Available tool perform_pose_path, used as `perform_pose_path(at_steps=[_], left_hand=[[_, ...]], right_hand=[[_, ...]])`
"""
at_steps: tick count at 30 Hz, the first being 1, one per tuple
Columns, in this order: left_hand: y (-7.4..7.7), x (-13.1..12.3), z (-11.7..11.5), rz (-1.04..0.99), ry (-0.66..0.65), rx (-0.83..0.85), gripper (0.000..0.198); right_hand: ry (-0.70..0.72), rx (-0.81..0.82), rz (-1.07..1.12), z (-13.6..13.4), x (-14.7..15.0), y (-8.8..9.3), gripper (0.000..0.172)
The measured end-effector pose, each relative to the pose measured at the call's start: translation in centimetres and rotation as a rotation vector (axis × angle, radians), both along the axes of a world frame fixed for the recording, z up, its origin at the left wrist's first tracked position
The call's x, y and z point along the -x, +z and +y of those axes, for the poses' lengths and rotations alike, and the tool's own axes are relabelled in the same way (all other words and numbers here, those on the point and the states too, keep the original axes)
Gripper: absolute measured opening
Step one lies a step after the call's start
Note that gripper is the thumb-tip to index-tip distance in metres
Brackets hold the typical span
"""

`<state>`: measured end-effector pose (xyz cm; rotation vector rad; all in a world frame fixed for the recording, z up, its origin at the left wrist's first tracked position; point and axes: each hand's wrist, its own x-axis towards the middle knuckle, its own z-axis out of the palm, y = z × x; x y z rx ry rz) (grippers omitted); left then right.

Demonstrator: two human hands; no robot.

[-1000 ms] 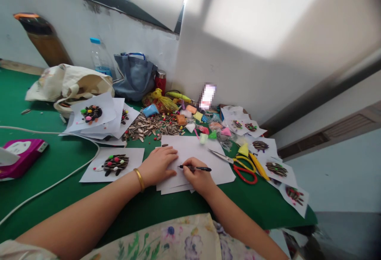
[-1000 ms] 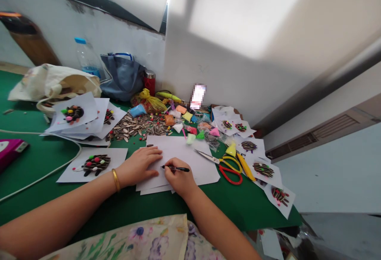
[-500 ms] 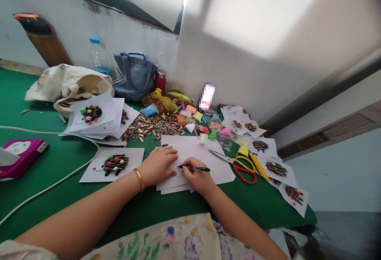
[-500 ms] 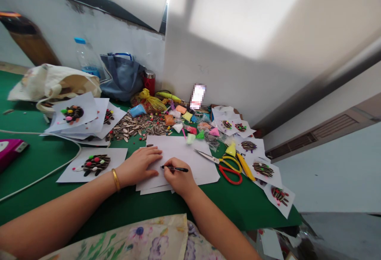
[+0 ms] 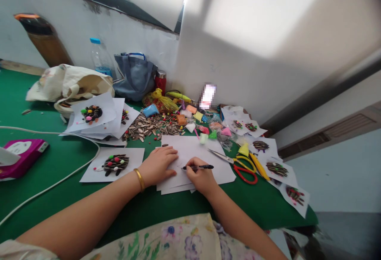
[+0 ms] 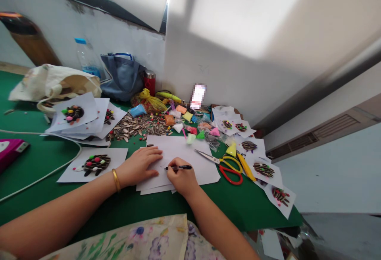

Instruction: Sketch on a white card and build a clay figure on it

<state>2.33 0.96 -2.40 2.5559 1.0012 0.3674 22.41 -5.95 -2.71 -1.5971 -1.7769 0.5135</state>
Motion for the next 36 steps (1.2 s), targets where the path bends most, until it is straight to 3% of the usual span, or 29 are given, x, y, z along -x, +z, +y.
perform_pose_path(at_steps=[15,23,36], left_hand=[[0.3,-0.1,-0.1,0.020,0.000,-0.002,0.053],[0.2,-0.1,-0.1,0.025,-0.001,-0.011,0.053],[0.2,-0.1,-0.1,0.010,0.001,-0.009,0.052]], right_hand=[[-0.098,0.022,0.008,0.3,-1.0,-0.4,0.010],[-0.043,0.026,0.111,0.5,-1.2,-0.6,0.013],[0.012,0.044,0.071,0.6,-1.1,-0.5,0.013]])
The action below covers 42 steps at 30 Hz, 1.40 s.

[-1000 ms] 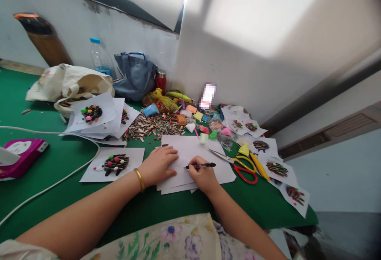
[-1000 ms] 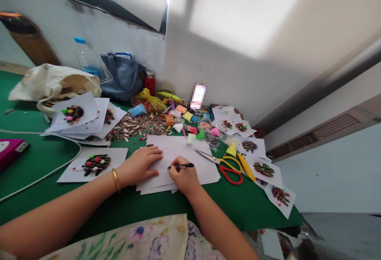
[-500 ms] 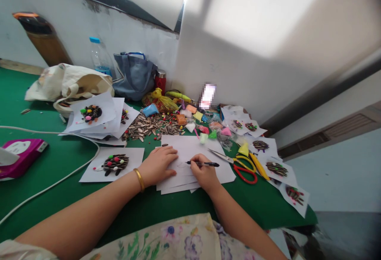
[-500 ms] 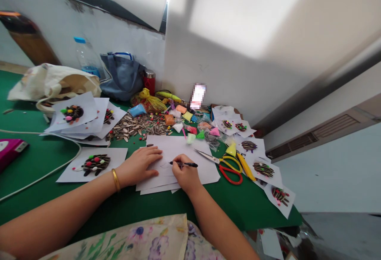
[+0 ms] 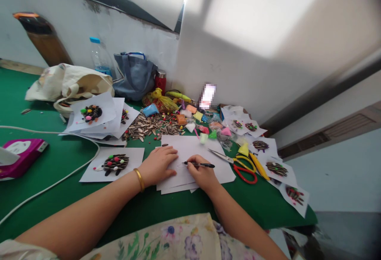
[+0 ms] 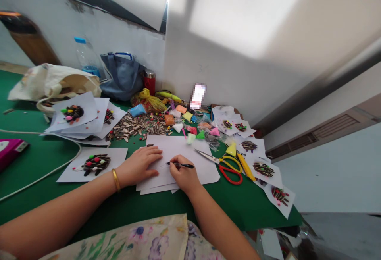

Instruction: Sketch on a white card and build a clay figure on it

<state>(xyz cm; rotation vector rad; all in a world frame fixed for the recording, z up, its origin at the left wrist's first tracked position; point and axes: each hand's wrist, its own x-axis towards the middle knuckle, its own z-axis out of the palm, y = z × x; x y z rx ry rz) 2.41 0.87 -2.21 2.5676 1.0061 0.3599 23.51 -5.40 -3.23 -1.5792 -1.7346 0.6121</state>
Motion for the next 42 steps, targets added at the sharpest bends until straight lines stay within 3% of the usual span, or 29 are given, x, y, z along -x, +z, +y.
perform_pose_path(at_steps=[42], left_hand=[[-0.20,0.03,0.04,-0.011,0.000,-0.003,0.052]], right_hand=[[-0.005,-0.008,0.020,0.03,0.00,0.01,0.014]])
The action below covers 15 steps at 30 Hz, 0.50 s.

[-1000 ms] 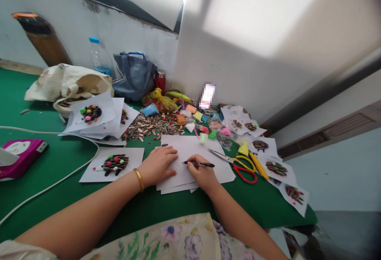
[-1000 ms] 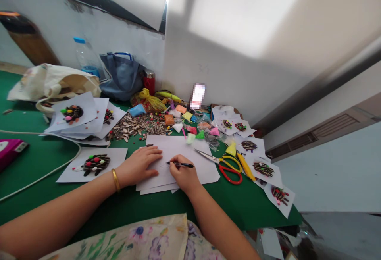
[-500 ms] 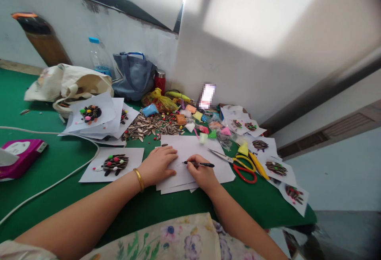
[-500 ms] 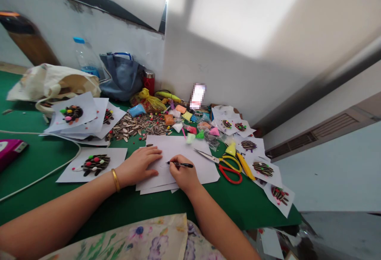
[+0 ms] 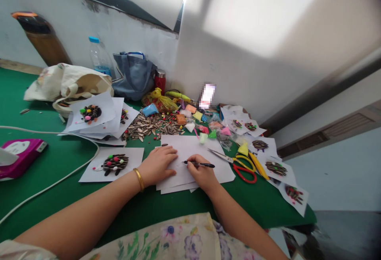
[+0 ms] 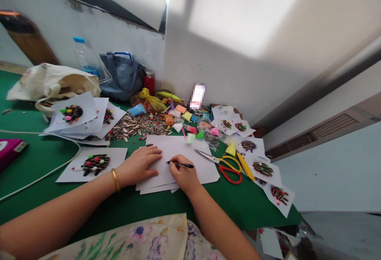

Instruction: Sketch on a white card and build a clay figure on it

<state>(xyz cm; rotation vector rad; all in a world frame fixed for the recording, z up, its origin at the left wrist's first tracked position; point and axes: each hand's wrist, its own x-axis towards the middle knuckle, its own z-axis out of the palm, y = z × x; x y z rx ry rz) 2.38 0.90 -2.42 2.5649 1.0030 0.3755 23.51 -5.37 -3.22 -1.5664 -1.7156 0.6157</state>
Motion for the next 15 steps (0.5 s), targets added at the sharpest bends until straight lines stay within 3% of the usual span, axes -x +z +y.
perform_pose_path(at_steps=[15], left_hand=[[0.13,0.01,-0.04,-0.008,-0.004,-0.004,0.053]], right_hand=[[0.006,-0.016,-0.027,-0.03,0.01,-0.11,0.014]])
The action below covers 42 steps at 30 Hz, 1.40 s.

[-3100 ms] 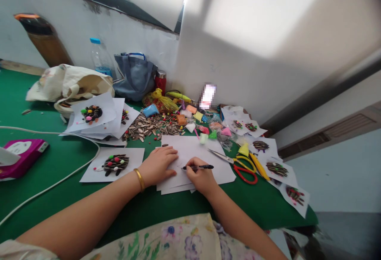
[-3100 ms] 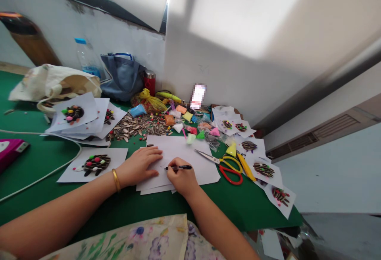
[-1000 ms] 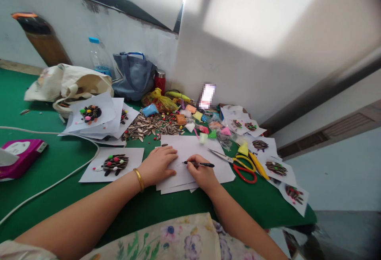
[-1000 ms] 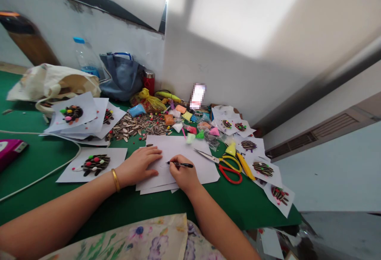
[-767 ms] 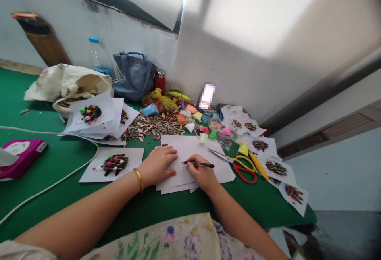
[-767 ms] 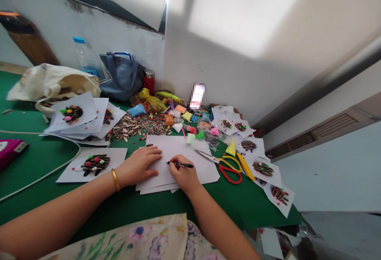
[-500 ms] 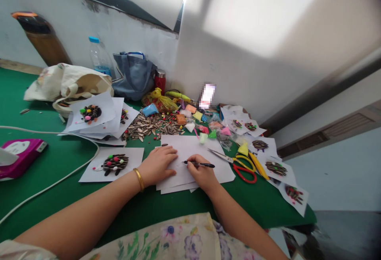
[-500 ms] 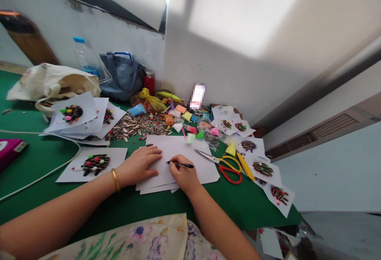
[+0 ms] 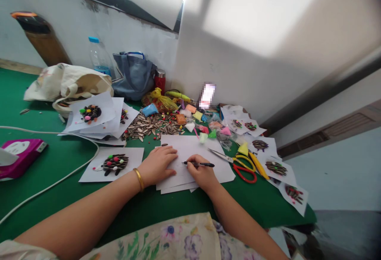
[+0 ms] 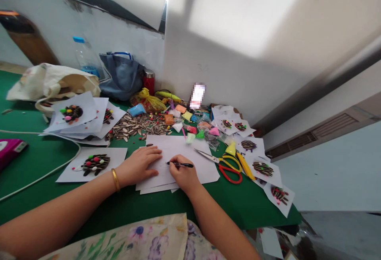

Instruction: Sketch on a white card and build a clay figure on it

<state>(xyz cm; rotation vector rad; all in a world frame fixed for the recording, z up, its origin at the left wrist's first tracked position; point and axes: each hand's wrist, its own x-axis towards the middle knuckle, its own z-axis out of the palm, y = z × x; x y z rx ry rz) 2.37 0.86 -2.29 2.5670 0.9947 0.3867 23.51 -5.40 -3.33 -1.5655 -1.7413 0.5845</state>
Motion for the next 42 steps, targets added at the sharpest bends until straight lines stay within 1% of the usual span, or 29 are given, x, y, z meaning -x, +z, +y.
perform_pose_path(at_steps=[14,21,32,42], left_hand=[[-0.21,0.03,0.06,-0.002,0.001,0.006,0.052],[-0.05,-0.02,-0.01,0.015,0.000,0.002,0.052],[0.04,-0.02,0.00,-0.004,0.000,0.012,0.051],[0.10,-0.07,0.00,0.016,-0.006,-0.004,0.052]], right_hand=[[-0.012,0.022,0.016,0.09,0.07,0.10,0.015],[-0.021,0.025,0.008,0.04,0.12,0.27,0.014],[-0.090,-0.002,-0.025,0.06,0.04,0.21,0.013],[-0.110,-0.001,-0.028,-0.01,-0.01,0.13,0.013]])
